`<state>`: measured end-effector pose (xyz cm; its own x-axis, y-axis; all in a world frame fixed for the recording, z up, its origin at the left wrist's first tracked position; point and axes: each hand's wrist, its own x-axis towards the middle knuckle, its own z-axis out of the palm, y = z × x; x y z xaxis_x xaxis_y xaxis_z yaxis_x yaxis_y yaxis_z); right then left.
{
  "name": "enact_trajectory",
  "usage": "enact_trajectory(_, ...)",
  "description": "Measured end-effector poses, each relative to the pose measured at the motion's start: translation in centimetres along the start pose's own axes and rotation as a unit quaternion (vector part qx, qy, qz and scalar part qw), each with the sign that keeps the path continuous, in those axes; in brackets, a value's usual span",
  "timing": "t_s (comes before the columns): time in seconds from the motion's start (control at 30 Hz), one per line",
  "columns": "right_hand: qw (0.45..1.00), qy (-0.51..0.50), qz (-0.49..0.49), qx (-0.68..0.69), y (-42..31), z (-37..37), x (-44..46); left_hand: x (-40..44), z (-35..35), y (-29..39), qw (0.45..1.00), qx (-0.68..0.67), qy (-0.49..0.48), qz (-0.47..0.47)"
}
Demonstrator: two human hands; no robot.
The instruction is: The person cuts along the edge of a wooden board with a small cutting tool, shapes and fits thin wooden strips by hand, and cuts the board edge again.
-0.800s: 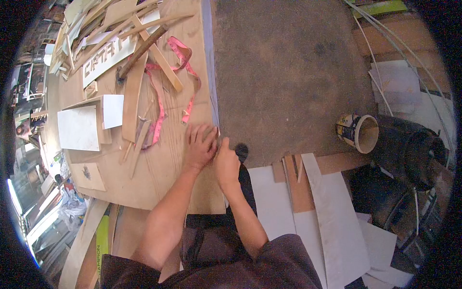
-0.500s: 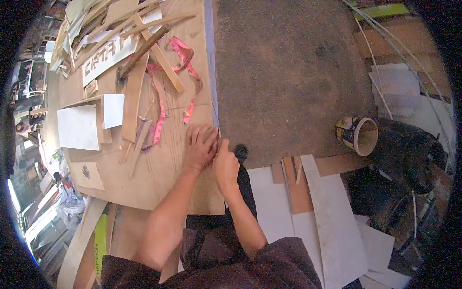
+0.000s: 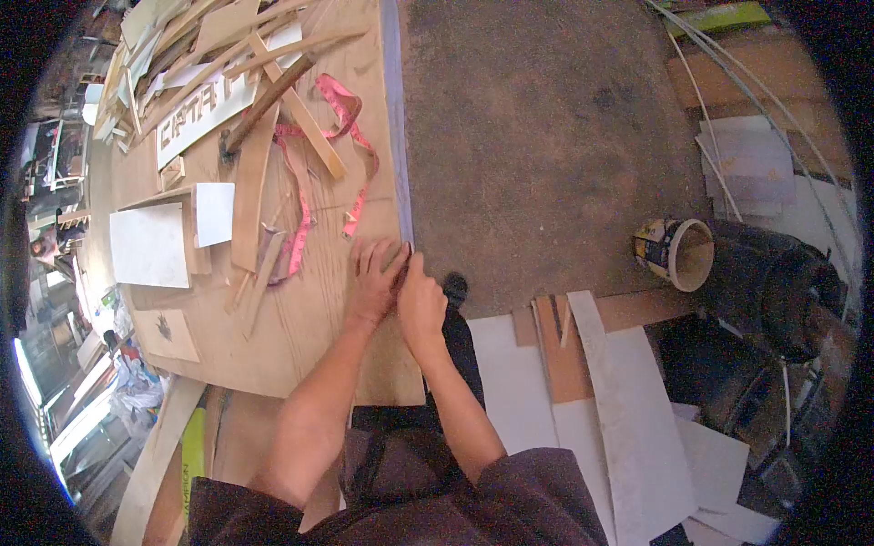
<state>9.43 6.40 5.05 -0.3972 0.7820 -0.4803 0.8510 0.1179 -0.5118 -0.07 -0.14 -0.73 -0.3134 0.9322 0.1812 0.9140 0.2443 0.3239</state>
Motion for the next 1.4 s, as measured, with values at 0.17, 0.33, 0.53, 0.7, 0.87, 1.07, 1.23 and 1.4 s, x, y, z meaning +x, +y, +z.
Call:
enact_trajectory(0.17,0.997,-0.067,0.040,0.008,0.6,-0.9,-3.1,0.2,-0.6,0.5,0.999,-0.029,-0.022,-0.004)
enact_trajectory(0.33,1.000,0.006,-0.016,-0.002,0.5,0.4,-0.2,0.0,-0.2,0.2,1.000,-0.020,-0.023,0.006)
enact_trajectory(0.53,0.997,-0.063,0.038,0.038,0.8,-0.8,-3.7,0.2,-0.7,0.6,0.999,-0.024,-0.027,-0.005)
enact_trajectory(0.7,0.998,-0.047,0.025,0.027,0.5,-1.9,-3.1,0.1,-0.4,0.4,0.999,-0.026,-0.020,-0.003)
enact_trajectory(0.87,0.999,-0.038,0.016,0.027,0.4,-1.6,-1.9,0.2,-0.6,0.4,1.000,-0.014,-0.024,-0.003)
enact_trajectory(1.07,0.998,-0.054,0.032,0.023,0.3,-1.9,-3.4,0.2,-0.2,0.1,1.000,-0.021,-0.005,0.000)
enact_trajectory(1.23,0.999,-0.030,0.016,0.037,-0.5,-1.5,-1.4,0.0,-0.3,0.1,1.000,-0.016,-0.002,0.005)
enact_trajectory(1.4,0.995,-0.073,0.049,0.037,0.3,-2.3,-4.2,0.4,-0.4,0.0,1.000,-0.017,-0.006,0.004)
